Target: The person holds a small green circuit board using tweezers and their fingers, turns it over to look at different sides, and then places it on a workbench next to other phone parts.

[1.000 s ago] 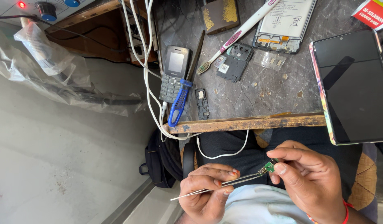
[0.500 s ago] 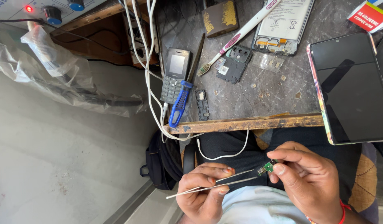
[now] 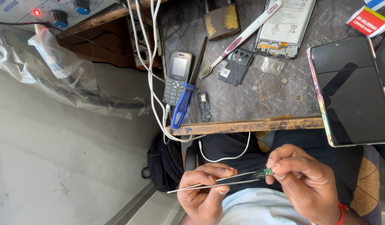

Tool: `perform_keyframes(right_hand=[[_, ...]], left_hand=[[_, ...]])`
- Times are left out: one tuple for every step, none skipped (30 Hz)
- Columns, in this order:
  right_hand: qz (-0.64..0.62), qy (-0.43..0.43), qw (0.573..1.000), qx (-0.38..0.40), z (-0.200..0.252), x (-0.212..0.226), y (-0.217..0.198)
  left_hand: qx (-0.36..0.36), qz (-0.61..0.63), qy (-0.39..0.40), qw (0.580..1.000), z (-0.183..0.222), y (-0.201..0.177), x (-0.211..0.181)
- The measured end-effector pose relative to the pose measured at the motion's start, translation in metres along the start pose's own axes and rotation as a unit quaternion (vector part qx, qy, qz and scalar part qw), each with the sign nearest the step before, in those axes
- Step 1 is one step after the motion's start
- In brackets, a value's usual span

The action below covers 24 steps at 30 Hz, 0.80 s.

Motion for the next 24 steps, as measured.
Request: perform_keyframes(right_hand=[[-0.004,-0.002,1.000,0.006,0.000,0.000,0.001],[-0.008,-0.004,1.000,0.012,0.000,0.000,0.001],[-0.012,-0.005,1.000,0.018,0.000,0.000,0.002],[-0.014,-0.003,1.000,0.019,0.000,-0.001,0.001],[-0.016,-0.002,1.000,0.019,0.000,-0.001,0.001],[-0.019,0.000,1.000,0.020,0.000,-0.001,0.001],[-0.013,-0.003,1.000,0.020,0.000,-0.001,0.001],[-0.007,-0.005,1.000,0.020,0.000,0.000,0.001],[-0.001,-0.007,1.000,0.019,0.000,0.000,0.001],[0.005,-0.008,1.000,0.015,-0.001,0.001,0.001],[0.011,-0.009,1.000,0.010,-0.001,0.001,0.001],[0.018,-0.011,1.000,0.006,-0.001,0.001,0.000],[0.032,-0.016,0.999,0.001,-0.001,0.002,0.000],[0.046,-0.022,0.999,-0.004,0.000,0.003,0.000],[0.061,-0.028,0.998,-0.008,0.000,0.005,0.000],[0.071,-0.051,0.996,-0.005,0.001,0.008,0.001],[0.081,-0.075,0.994,-0.002,0.001,0.011,0.003],[0.091,-0.098,0.991,0.002,0.002,0.014,0.004],[0.094,-0.106,0.990,0.001,0.001,0.015,0.004],[0.097,-0.114,0.989,0.000,0.001,0.015,0.003],[0.100,-0.120,0.988,-0.002,0.002,0.016,0.002],[0.124,-0.135,0.983,0.007,0.002,0.018,0.003],[0.148,-0.150,0.977,0.016,0.002,0.020,0.003],[0.172,-0.165,0.971,0.025,0.003,0.022,0.004]], left_hand=[[0.002,0.002,0.007,1.000,-0.001,0.000,-0.001],[0.003,0.004,0.013,1.000,-0.001,0.001,-0.001],[0.005,0.006,0.019,1.000,-0.002,0.001,-0.002],[0.006,0.006,0.023,1.000,-0.002,0.001,-0.003],[0.007,0.006,0.026,1.000,-0.003,0.001,-0.003],[0.008,0.006,0.030,1.000,-0.003,0.001,-0.003],[0.008,0.007,0.028,1.000,-0.003,0.001,-0.003],[0.008,0.008,0.025,1.000,-0.003,0.001,-0.003],[0.008,0.009,0.023,1.000,-0.003,0.001,-0.003],[0.011,0.008,0.023,1.000,-0.004,0.001,-0.003],[0.014,0.007,0.023,1.000,-0.005,0.001,-0.004],[0.016,0.005,0.023,1.000,-0.006,0.002,-0.004],[0.018,0.007,0.021,1.000,-0.008,0.003,-0.005],[0.019,0.009,0.019,1.000,-0.009,0.004,-0.006],[0.021,0.011,0.017,1.000,-0.012,0.005,-0.007],[0.023,0.023,0.007,0.999,-0.013,0.007,-0.006],[0.025,0.036,-0.002,0.999,-0.015,0.009,-0.005],[0.027,0.049,-0.011,0.998,-0.016,0.011,-0.004],[0.023,0.070,-0.034,0.997,-0.017,0.011,0.000],[0.019,0.092,-0.057,0.994,-0.017,0.011,0.005],[0.014,0.114,-0.081,0.990,-0.015,0.012,0.009],[0.026,0.120,-0.092,0.988,-0.013,0.013,0.011],[0.038,0.126,-0.103,0.986,-0.011,0.014,0.014],[0.050,0.132,-0.115,0.983,-0.009,0.015,0.018]])
Point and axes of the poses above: each hand's wrist, its own z-axis away from the middle knuckle, its own y-axis out of the palm, x = y × z, the point moved 9 cm from there along -z, towards the middle knuckle, and after that the axes turned 14 degrees about y, right-handed, at the moved point
